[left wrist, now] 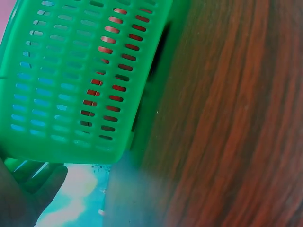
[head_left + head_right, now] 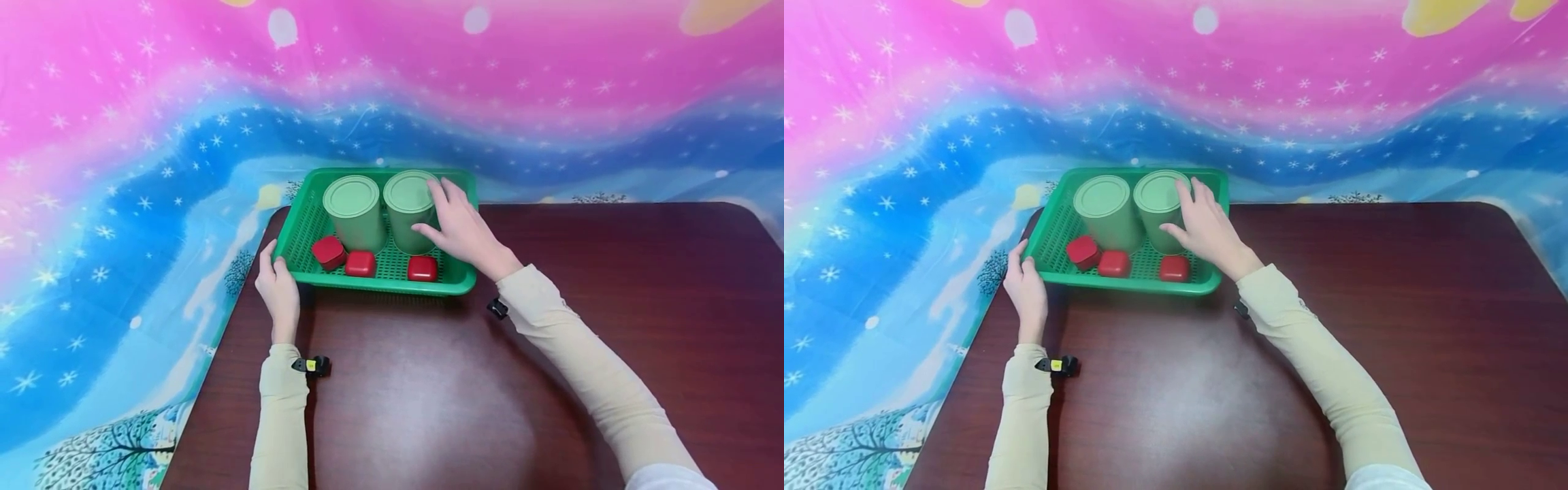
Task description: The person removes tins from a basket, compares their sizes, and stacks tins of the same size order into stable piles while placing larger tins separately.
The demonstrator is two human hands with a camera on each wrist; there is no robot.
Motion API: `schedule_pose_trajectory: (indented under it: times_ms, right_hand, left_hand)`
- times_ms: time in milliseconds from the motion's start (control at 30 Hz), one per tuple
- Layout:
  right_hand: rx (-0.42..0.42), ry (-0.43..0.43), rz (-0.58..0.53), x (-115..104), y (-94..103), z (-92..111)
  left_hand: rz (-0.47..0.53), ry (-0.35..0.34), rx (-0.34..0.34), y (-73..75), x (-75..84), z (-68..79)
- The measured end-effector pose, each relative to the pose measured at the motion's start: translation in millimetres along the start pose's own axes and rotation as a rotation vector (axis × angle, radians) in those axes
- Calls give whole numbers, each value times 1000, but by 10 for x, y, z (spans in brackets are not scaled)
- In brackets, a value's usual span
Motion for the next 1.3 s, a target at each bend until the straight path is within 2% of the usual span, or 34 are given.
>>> schedule_pose_trajectory:
  times_ms: [300, 467, 600, 700, 1133, 1300]
  right_hand:
    - [-7, 20, -8, -6, -85, -40]
    - [-18, -21, -84, 9, -128, -56]
    - [-59, -99, -211, 34, -165, -83]
    - [-88, -136, -265, 36, -178, -108]
    - [-84, -170, -365, 44, -195, -144]
    - [-78, -157, -368, 12, -227, -178]
  left_hand:
    - [36, -16, 33, -29, -43, 14]
    - [72, -35, 30, -35, -63, 19]
    - [144, -31, -2, -4, 110, 94]
    - [201, -25, -18, 28, 242, 145]
    - [225, -63, -14, -5, 220, 105]
    - [232, -72, 3, 15, 212, 114]
Point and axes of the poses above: each hand's wrist, its own z-axis away from the middle knuckle, its own y-axis out of the back of the hand, x = y × z, the point moved 3 cm from there along -z, towards the middle knuckle, and after that the axes turned 11 degrees about -x, right-handed, at the moved point
